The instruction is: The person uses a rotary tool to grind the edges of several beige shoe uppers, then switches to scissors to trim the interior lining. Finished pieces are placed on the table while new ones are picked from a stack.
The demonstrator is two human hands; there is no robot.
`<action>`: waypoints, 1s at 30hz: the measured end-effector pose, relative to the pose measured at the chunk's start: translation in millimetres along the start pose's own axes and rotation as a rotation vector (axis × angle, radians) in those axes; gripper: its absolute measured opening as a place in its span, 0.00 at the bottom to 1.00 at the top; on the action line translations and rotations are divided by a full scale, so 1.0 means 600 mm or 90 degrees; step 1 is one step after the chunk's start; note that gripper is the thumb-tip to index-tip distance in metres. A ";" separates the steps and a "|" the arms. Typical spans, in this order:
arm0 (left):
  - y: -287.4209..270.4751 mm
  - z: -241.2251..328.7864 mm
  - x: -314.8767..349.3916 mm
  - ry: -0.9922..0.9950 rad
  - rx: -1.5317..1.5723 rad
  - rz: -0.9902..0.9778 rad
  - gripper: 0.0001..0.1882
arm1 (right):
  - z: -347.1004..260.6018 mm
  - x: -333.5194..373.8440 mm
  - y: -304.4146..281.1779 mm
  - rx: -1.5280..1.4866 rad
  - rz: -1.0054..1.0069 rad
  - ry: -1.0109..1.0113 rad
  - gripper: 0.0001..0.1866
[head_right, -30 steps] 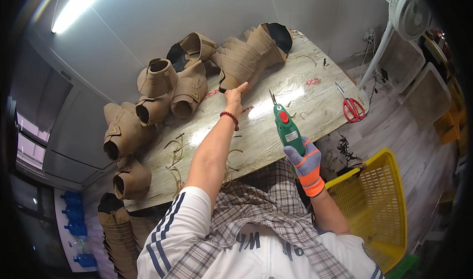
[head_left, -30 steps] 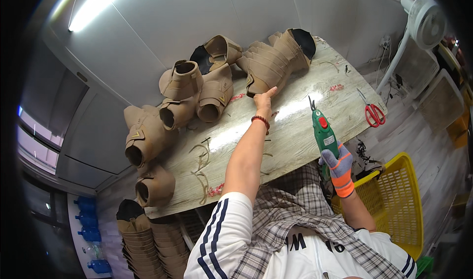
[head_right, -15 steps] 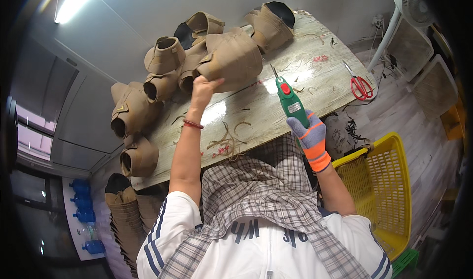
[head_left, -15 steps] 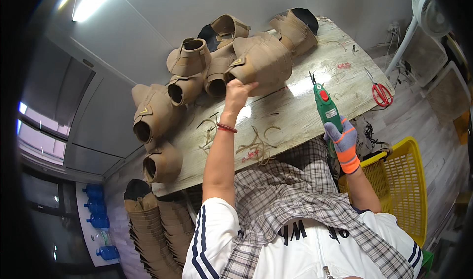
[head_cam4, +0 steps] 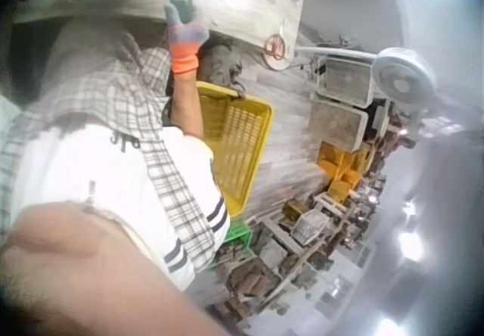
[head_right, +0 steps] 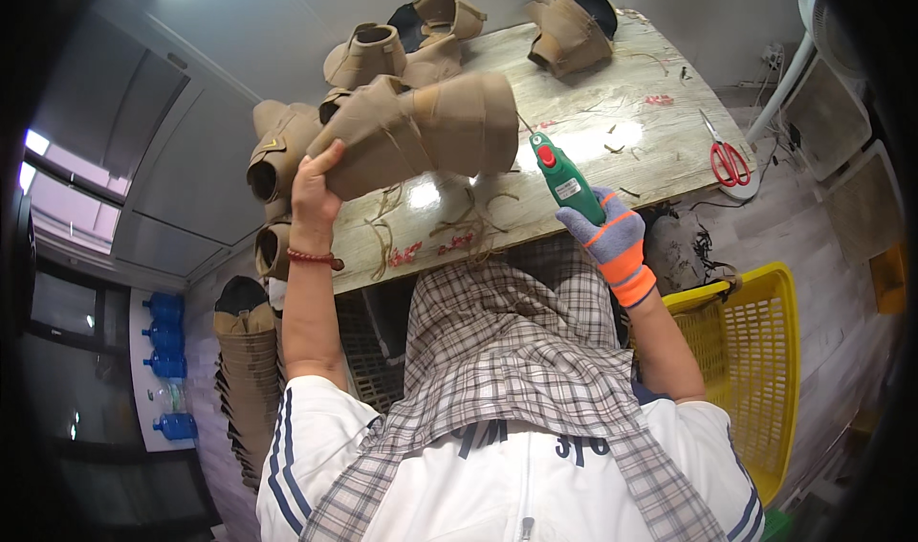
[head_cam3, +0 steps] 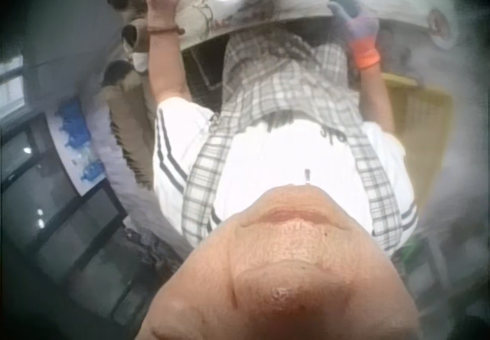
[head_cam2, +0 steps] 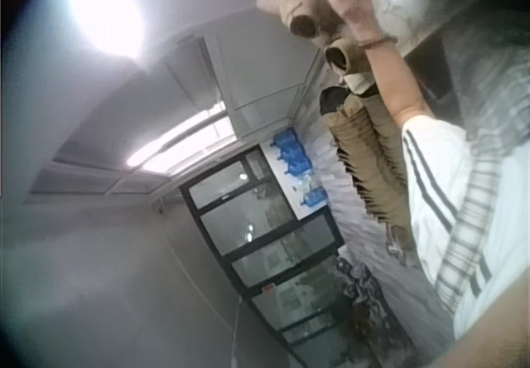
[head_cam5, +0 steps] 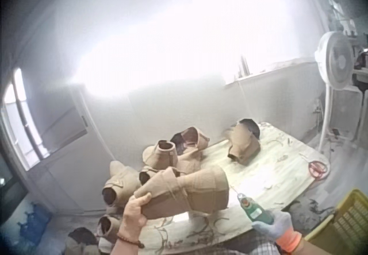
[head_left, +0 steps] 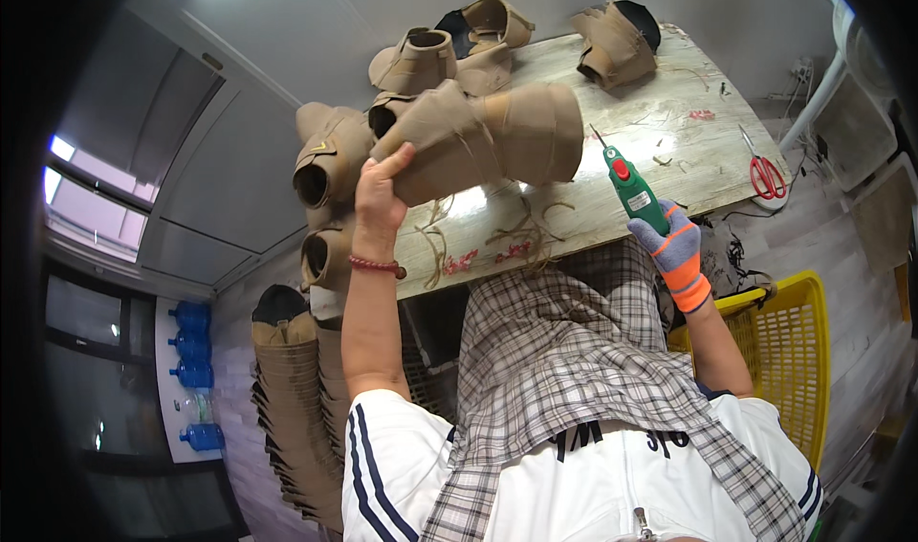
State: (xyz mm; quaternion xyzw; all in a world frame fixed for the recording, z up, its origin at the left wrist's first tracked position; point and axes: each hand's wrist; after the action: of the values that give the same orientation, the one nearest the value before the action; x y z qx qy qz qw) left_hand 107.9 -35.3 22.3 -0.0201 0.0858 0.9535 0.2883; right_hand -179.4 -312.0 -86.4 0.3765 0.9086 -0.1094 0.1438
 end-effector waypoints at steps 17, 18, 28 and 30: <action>-0.194 0.067 0.193 0.093 0.366 0.148 0.16 | -0.006 0.004 0.069 0.093 -0.190 -0.194 0.31; -0.201 0.068 0.197 0.083 0.396 0.123 0.16 | -0.006 0.004 0.072 0.086 -0.200 -0.190 0.31; -0.171 0.065 0.200 0.088 0.492 -0.004 0.18 | -0.108 -0.010 0.065 0.059 -0.173 -0.256 0.30; -0.143 0.083 0.206 0.047 0.482 0.043 0.16 | -0.136 -0.014 0.059 0.077 -0.153 -0.313 0.29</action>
State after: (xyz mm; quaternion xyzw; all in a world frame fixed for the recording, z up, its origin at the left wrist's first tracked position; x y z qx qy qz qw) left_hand 52.8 111.5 47.2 0.0565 0.4428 0.8618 0.2408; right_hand -162.9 -268.2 -10.7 0.2361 0.8763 -0.2681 0.3231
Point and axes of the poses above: each hand's wrist, its own x-axis away from the middle knuckle, its own y-axis out of the palm, z = x × y, and after that the axes turned 15 degrees about -x, right-handed
